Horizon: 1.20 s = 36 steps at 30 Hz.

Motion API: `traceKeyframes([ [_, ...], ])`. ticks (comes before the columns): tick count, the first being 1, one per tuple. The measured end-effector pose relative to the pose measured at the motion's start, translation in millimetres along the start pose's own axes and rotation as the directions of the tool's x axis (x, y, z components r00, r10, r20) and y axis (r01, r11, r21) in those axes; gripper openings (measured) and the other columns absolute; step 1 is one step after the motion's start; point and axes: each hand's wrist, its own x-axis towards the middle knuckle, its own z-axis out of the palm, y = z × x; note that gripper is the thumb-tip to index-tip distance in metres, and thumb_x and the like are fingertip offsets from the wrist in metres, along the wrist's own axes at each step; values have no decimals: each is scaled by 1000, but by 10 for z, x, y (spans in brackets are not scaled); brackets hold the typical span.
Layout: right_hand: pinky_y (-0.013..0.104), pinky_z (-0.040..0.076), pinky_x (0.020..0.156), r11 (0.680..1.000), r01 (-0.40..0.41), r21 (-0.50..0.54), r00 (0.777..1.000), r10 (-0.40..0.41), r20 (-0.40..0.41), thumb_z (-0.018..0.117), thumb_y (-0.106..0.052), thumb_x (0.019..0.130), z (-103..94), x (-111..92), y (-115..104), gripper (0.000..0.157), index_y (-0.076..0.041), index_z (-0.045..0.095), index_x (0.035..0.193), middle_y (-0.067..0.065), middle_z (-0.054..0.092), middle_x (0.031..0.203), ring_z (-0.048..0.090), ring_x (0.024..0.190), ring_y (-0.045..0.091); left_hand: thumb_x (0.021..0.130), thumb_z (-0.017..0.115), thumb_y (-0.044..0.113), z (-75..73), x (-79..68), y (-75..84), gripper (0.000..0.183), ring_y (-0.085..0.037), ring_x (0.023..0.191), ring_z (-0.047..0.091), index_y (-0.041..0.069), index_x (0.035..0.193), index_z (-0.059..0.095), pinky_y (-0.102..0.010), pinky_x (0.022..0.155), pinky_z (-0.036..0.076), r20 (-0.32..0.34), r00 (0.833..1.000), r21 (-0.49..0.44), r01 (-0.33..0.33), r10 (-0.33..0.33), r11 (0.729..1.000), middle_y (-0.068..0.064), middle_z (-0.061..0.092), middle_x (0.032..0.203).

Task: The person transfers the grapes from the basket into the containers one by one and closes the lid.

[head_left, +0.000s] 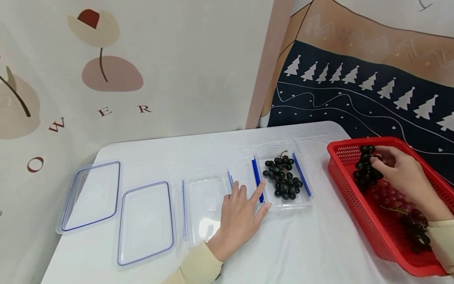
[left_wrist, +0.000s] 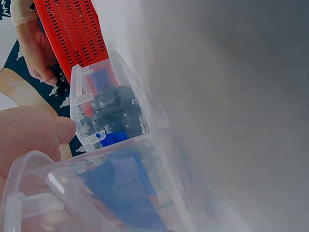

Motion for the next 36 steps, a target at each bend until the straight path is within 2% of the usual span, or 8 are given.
traceKeyframes([
  [5, 11, 37, 62, 1000, 1, 12, 987, 1, -162, 58, -21, 113, -59, -61, -104, 53, 10, 48, 155, 32, 59, 123, 49, 91, 9, 114, 50, 55, 2, -5, 5, 63, -54, 146, 47, 25, 169, 46, -63, 99, 51, 2, 1000, -3, -4, 4, 1000, -32, 64, 138],
  [8, 11, 34, 66, 999, 19, 36, 969, -9, -248, 59, -17, 112, -108, -92, -192, 51, 8, 50, 156, 22, 59, 116, 42, 85, -3, 114, 50, 55, -2, -2, 3, 63, -55, 146, 46, 25, 169, 46, -63, 99, 52, 0, 1000, -2, -3, 3, 1000, -32, 64, 138],
  [14, 4, 34, 72, 993, 45, 108, 934, -3, -357, 57, -14, 112, -180, -136, -330, 50, 5, 50, 158, -14, 49, 109, 43, 91, -6, 114, 50, 55, 0, -4, 0, 63, -55, 146, 47, 25, 169, 46, -63, 98, 52, -3, 1000, -5, 1, -1, 1000, -32, 64, 138],
  [17, 2, 35, 76, 988, 44, 149, 923, 17, -383, 56, -16, 113, -209, -174, -385, 51, 0, 49, 161, -24, 46, 113, 45, 96, -9, 114, 50, 55, 2, -5, 1, 63, -55, 146, 46, 25, 169, 46, -64, 98, 52, -1, 1000, -7, -1, 1, 1000, -32, 64, 138],
  [20, 3, 41, 83, 983, 12, 182, 921, 60, -384, 54, -24, 115, -228, -226, -449, 53, -13, 46, 166, -24, 47, 120, 48, 104, -7, 114, 50, 55, 5, -9, 3, 63, -55, 146, 46, 25, 169, 46, -64, 99, 52, 2, 1000, -9, -1, 1, 1000, -32, 64, 138],
  [24, 2, 38, 92, 976, -13, 217, 918, 98, -384, 51, -29, 117, -237, -282, -550, 52, -25, 44, 168, -21, 49, 127, 48, 112, -2, 114, 50, 55, 10, -15, 4, 63, -55, 146, 47, 25, 169, 46, -63, 99, 52, 6, 1000, -6, 2, -2, 1000, -32, 64, 139],
  [30, 3, 39, 95, 968, 17, 250, 913, 86, -398, 53, -28, 117, -221, -349, -720, 51, -27, 46, 167, -16, 52, 132, 49, 114, -1, 113, 51, 55, 5, -10, -6, 63, -54, 145, 48, 25, 169, 46, -62, 97, 52, -4, 1000, 9, 0, 0, 1000, -31, 65, 137],
  [36, 6, 41, 97, 954, 117, 275, 881, 28, -472, 59, -16, 114, -143, -403, -888, 48, -17, 53, 162, -24, 52, 125, 51, 108, -1, 114, 50, 56, 1, 3, -10, 64, -54, 146, 46, 25, 170, 44, -63, 98, 52, 1, 1000, 4, -3, 3, 1000, -31, 64, 137],
])
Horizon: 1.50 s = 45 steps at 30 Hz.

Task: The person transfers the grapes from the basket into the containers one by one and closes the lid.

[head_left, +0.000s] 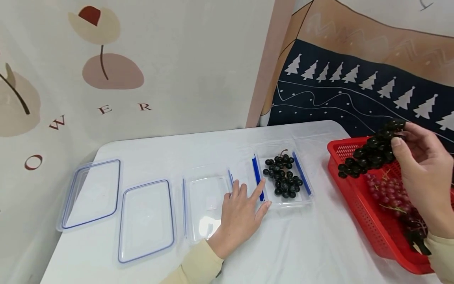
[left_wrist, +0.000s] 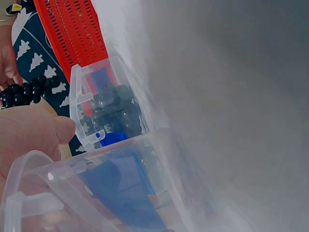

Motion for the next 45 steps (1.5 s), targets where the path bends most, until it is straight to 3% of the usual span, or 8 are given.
traceKeyframes([
  [4, 7, 43, 95, 997, 57, 57, 998, -58, 4, 61, -10, 112, 49, -49, -115, 47, -14, 57, 159, -22, 57, 125, 54, 106, 2, 114, 49, 56, -3, -2, -2, 64, -54, 146, 47, 26, 170, 44, -63, 98, 52, 2, 1000, 0, 2, -2, 1000, -32, 64, 138],
  [14, 7, 47, 91, 982, 112, 152, 990, -123, 67, 62, -5, 111, 193, -143, -302, 47, -13, 59, 157, -10, 62, 126, 60, 106, 9, 114, 49, 57, -25, 7, 9, 65, -53, 147, 46, 26, 170, 44, -64, 100, 51, 24, 1000, -14, 15, -15, 1000, -32, 63, 141],
  [23, 12, 51, 85, 936, 182, 301, 967, -226, 116, 63, 2, 108, 466, -225, -441, 43, -5, 63, 151, 4, 67, 125, 62, 100, 16, 114, 47, 57, -15, -3, -6, 65, -52, 147, 46, 25, 170, 43, -63, 100, 50, 31, 999, -8, 14, -13, 1000, -31, 63, 141],
  [29, 13, 52, 85, 916, 177, 361, 959, -242, 145, 64, 4, 107, 616, -283, -525, 44, -2, 62, 151, 6, 67, 126, 62, 102, 18, 114, 47, 57, -21, 4, 2, 65, -52, 148, 46, 25, 170, 43, -63, 100, 50, 26, 1000, -19, 15, -15, 1000, -30, 64, 140],
  [34, 13, 52, 91, 918, 144, 369, 959, -221, 176, 63, 2, 108, 717, -346, -557, 44, -3, 62, 151, 3, 66, 127, 63, 108, 17, 114, 45, 58, -29, 10, 8, 65, -51, 148, 46, 26, 170, 43, -62, 100, 50, 29, 999, -6, 15, -15, 1000, -30, 64, 140],
  [41, 12, 52, 78, 918, 128, 375, 951, -221, 216, 63, 4, 107, 868, -416, -564, 44, 0, 61, 151, 1, 66, 125, 60, 99, 17, 114, 46, 58, -45, 9, 15, 64, -50, 147, 46, 26, 170, 43, -60, 98, 51, 26, 1000, 10, 16, -16, 1000, -29, 65, 139],
  [45, 11, 51, 79, 914, 120, 388, 945, -224, 236, 63, 4, 107, 945, -453, -530, 44, 2, 60, 151, -1, 65, 125, 59, 101, 16, 114, 46, 58, -47, 7, 12, 64, -50, 147, 47, 26, 170, 44, -60, 98, 51, 19, 1000, 17, 12, -12, 1000, -28, 65, 138],
])
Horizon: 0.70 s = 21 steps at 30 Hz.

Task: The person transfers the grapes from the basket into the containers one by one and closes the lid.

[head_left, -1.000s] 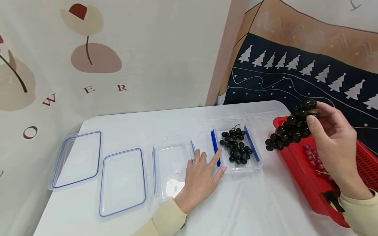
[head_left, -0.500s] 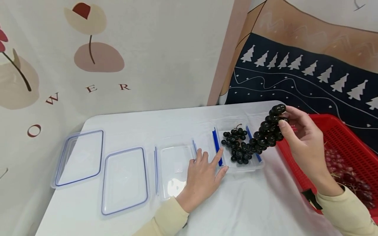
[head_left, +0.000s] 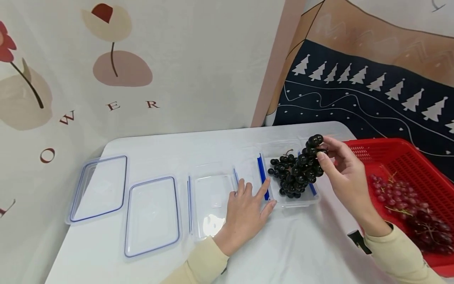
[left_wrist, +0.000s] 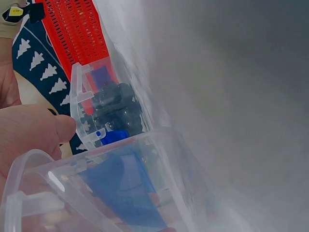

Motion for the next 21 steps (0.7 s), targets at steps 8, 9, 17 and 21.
traceKeyframes([
  [8, 11, 51, 80, 999, -28, 40, 999, 26, 47, 63, 6, 106, 141, -38, 144, 43, 5, 60, 149, -2, 65, 120, 59, 103, 14, 114, 47, 57, -5, 1, 2, 64, -49, 146, 47, 24, 169, 45, -59, 96, 51, -11, 1000, 2, -7, 7, 1000, -29, 65, 137],
  [9, 11, 51, 80, 999, -34, 43, 998, 31, 54, 64, 6, 106, 159, -41, 162, 43, 6, 61, 149, -1, 65, 120, 59, 103, 13, 114, 47, 57, -6, 1, 3, 64, -49, 146, 47, 24, 169, 45, -58, 96, 51, -8, 1000, 1, -6, 6, 1000, -29, 65, 137],
  [17, 11, 52, 76, 998, -57, -6, 990, 57, 131, 65, 1, 107, 247, -44, 262, 41, 5, 61, 148, 15, 68, 121, 60, 100, 7, 114, 47, 58, 6, -1, 1, 64, -47, 144, 50, 24, 168, 47, -54, 91, 52, -27, 999, 35, -23, 24, 999, -26, 67, 132],
  [21, 12, 51, 77, 997, -77, -29, 976, 81, 204, 65, -3, 108, 297, -23, 330, 40, 6, 62, 147, 21, 71, 120, 61, 100, 5, 114, 47, 58, 7, -6, -8, 64, -46, 141, 52, 24, 167, 49, -52, 87, 54, -56, 998, 66, -35, 38, 997, -24, 69, 127],
])
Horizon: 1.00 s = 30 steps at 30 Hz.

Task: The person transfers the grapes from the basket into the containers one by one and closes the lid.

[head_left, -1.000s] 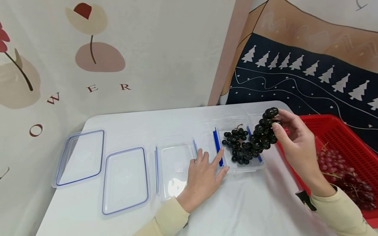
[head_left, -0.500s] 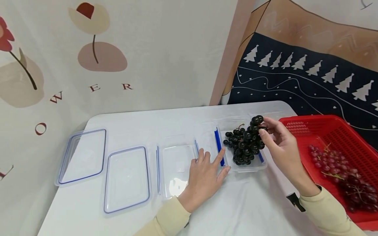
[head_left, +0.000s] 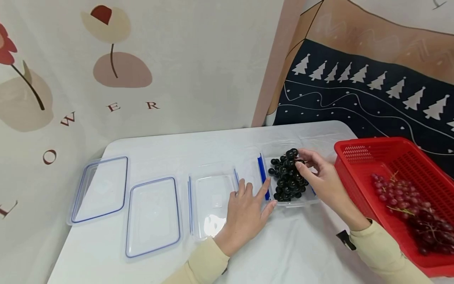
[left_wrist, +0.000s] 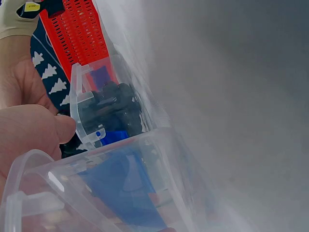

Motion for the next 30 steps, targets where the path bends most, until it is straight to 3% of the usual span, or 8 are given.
traceKeyframes([
  [14, 25, 50, 87, 991, -101, -89, 985, 112, 130, 60, -17, 113, 244, 248, 189, 44, 2, 57, 153, 20, 69, 127, 61, 106, 27, 114, 45, 59, -11, 4, 1, 65, -45, 143, 50, 22, 168, 48, -57, 95, 53, 36, 999, -35, 21, -19, 999, -24, 68, 131],
  [17, 32, 51, 93, 986, -129, -105, 980, 143, 139, 56, -17, 115, 281, 281, 237, 43, 1, 57, 155, 21, 68, 129, 62, 109, 30, 114, 45, 60, -4, 8, 12, 66, -44, 143, 50, 21, 168, 48, -57, 96, 53, 43, 999, -34, 24, -23, 999, -24, 68, 130],
  [20, 48, 51, 99, 982, -144, -123, 974, 163, 155, 51, -12, 115, 312, 327, 253, 42, 1, 56, 155, 24, 65, 134, 62, 115, 34, 114, 45, 59, -6, 6, 11, 66, -44, 143, 50, 20, 168, 48, -57, 96, 53, 45, 999, -26, 24, -23, 999, -24, 68, 130],
  [22, 56, 50, 102, 978, -135, -161, 974, 161, 159, 48, -10, 115, 341, 368, 258, 41, 4, 57, 153, 27, 64, 137, 62, 118, 38, 114, 45, 59, -13, 5, 7, 66, -45, 143, 50, 20, 168, 48, -57, 96, 53, 41, 999, -20, 25, -24, 999, -24, 68, 130],
  [26, 60, 49, 101, 954, -85, -288, 983, 127, 132, 45, -8, 115, 436, 440, 301, 37, 8, 63, 143, 29, 66, 135, 63, 114, 41, 114, 46, 59, -25, 4, 0, 66, -44, 142, 51, 20, 167, 48, -55, 93, 54, 31, 999, -7, 21, -21, 1000, -24, 68, 128],
  [30, 57, 54, 84, 899, -29, -437, 996, 64, 65, 43, -6, 114, 563, 463, 359, 35, 9, 68, 134, 30, 69, 125, 64, 94, 39, 114, 46, 58, -24, 0, -9, 66, -47, 143, 50, 19, 167, 48, -57, 93, 54, 38, 999, -29, 14, -13, 999, -26, 68, 131],
])
